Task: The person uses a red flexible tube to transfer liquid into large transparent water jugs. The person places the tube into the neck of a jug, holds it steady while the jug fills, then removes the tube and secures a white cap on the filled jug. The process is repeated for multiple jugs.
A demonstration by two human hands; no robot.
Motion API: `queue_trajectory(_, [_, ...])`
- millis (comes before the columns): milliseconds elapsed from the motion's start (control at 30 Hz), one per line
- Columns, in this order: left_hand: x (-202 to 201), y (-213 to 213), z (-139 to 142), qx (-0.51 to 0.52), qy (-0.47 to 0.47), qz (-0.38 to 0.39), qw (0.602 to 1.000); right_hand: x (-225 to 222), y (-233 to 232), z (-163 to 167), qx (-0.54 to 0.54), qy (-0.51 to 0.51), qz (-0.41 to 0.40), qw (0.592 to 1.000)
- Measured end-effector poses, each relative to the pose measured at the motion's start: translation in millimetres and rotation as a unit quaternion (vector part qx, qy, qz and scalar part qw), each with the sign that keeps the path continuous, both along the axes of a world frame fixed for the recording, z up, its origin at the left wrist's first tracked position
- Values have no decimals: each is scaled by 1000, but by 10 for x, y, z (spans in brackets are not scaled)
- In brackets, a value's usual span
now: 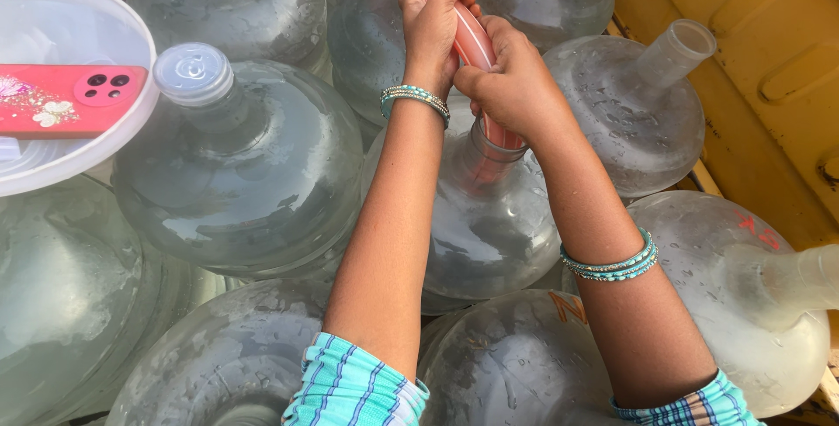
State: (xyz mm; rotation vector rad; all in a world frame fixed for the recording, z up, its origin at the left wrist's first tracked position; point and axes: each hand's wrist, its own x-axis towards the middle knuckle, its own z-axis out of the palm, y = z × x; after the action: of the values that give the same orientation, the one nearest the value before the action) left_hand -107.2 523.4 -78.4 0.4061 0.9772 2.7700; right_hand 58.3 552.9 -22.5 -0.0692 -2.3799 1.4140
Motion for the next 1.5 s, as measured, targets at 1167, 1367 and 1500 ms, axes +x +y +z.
queue_trajectory(1167, [-110, 57, -144, 37, 64, 7, 997, -11, 40, -76, -31, 11, 33, 999])
queue_trajectory(1367, [-155, 84, -181, 31, 82, 8, 996, -20, 39, -84, -24, 17, 28, 999])
queue_trajectory(1500, [-167, 115, -190, 43, 81, 11, 996, -29, 51, -84, -10, 13, 26, 1000])
